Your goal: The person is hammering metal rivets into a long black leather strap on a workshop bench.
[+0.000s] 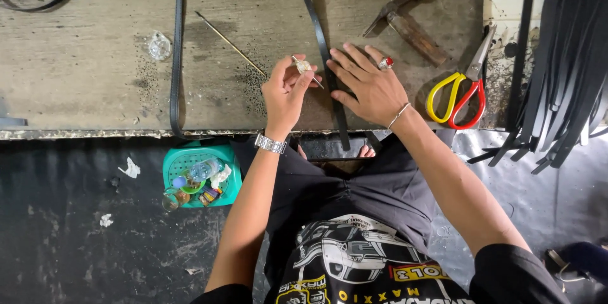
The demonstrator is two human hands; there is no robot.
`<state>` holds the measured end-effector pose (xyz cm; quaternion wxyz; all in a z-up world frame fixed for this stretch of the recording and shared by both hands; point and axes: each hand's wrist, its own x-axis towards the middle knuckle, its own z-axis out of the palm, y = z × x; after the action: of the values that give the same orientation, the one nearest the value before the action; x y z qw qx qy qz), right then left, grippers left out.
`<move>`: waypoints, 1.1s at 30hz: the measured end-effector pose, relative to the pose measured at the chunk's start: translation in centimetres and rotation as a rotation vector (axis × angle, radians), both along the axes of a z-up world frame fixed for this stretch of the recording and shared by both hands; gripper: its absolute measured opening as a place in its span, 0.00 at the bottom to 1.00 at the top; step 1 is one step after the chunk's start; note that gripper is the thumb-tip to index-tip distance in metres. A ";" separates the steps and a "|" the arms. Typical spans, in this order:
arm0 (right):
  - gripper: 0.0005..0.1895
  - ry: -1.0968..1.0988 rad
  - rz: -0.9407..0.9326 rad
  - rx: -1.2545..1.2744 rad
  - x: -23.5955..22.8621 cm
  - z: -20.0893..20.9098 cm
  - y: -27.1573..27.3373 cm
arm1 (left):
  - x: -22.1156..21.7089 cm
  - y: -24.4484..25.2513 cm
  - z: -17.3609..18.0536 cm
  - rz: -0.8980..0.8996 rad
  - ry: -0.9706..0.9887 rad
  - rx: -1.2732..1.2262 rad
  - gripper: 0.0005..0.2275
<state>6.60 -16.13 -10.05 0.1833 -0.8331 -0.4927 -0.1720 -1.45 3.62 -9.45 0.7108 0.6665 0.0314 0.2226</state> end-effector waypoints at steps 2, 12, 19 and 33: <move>0.34 -0.003 0.011 -0.006 0.0 0.6 0.0 | 0.1 0.2 0.0 -0.017 -0.003 0.002 0.14; 0.40 0.008 -0.040 -0.045 -0.4 0.3 0.3 | 0.1 -0.1 -0.3 -0.015 0.004 0.055 0.12; 0.31 0.093 -0.026 -0.090 -0.6 1.7 0.0 | 0.1 0.0 0.1 -0.028 -0.009 0.052 0.11; 0.32 0.044 0.010 -0.094 -0.4 1.1 0.3 | 0.5 -0.2 0.5 -0.091 -0.010 -0.048 0.12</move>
<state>6.17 -15.88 -8.98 0.1556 -0.8418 -0.5004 -0.1295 -0.96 3.46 -8.94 0.7361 0.6489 0.0029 0.1925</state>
